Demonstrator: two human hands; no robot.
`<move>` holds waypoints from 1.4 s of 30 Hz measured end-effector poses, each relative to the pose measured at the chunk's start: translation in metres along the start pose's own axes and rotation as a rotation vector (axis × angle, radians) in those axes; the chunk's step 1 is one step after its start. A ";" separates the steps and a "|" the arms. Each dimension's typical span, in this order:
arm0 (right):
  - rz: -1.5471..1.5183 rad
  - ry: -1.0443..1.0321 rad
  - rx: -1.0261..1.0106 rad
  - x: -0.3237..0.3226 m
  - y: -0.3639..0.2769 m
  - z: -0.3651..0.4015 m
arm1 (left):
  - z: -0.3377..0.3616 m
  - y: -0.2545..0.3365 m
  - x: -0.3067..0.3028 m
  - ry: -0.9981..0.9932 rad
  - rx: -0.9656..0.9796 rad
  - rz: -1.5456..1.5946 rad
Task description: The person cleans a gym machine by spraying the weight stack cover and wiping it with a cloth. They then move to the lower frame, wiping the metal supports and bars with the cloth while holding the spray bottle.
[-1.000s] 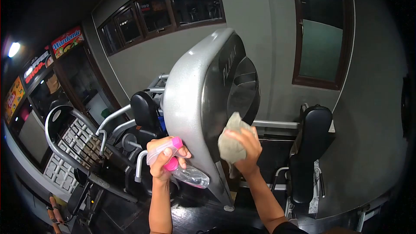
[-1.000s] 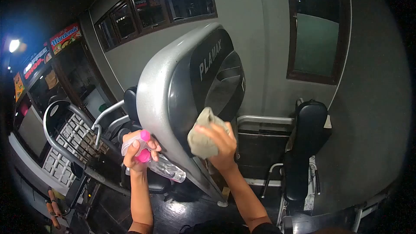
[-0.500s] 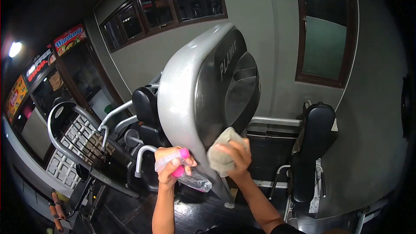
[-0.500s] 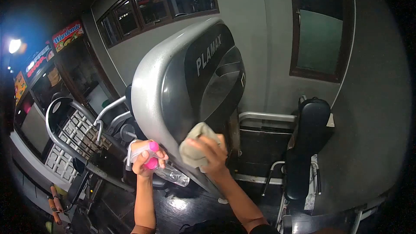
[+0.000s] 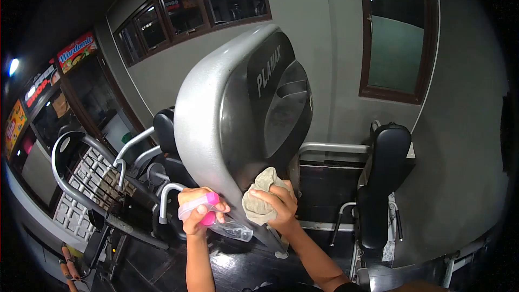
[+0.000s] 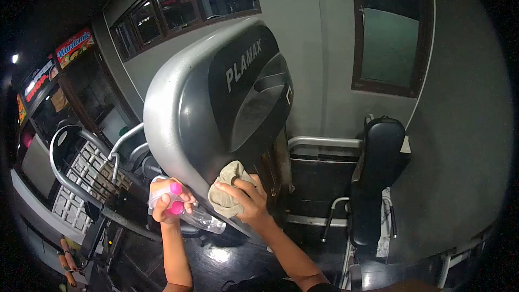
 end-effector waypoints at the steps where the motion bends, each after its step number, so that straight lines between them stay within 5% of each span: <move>1: 0.003 0.000 0.006 0.002 0.018 0.009 | 0.000 0.000 -0.002 -0.002 -0.004 0.004; 4: 0.107 0.014 -0.140 -0.017 0.046 -0.002 | -0.001 -0.002 -0.004 -0.036 0.010 -0.006; 7: -0.107 0.213 0.215 -0.023 0.059 -0.023 | 0.000 0.001 -0.001 -0.025 -0.014 -0.015; 10: -0.081 0.280 0.295 -0.019 0.047 -0.031 | 0.001 -0.001 0.001 -0.002 0.005 -0.004; 17: -0.130 -0.024 -0.031 0.016 -0.020 0.004 | -0.002 -0.004 -0.007 -0.078 0.046 0.073; 21: -0.035 -0.106 -0.083 0.002 0.005 0.004 | -0.003 -0.005 -0.006 -0.080 0.075 0.155; 25: -0.131 0.127 0.127 -0.012 0.031 -0.010 | -0.002 -0.011 -0.008 -0.074 0.067 0.239; 33: -0.557 0.125 0.238 -0.038 -0.005 -0.040 | -0.017 0.023 -0.010 0.032 -0.050 0.086; 40: -0.438 0.063 0.303 -0.047 -0.052 -0.075 | -0.058 0.072 -0.041 -0.094 -0.117 -0.118; 42: -0.310 0.082 0.189 -0.046 -0.059 -0.084 | -0.070 0.071 -0.048 -0.142 -0.115 -0.093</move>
Point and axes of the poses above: each hand's wrist, its own z-axis away from the middle knuckle, its own x-axis out of the palm, y = z × x, the point moved 2 cm from there along -z, towards the middle knuckle, and after that the axes turned 15 degrees about -y, right-handed, at the moved point
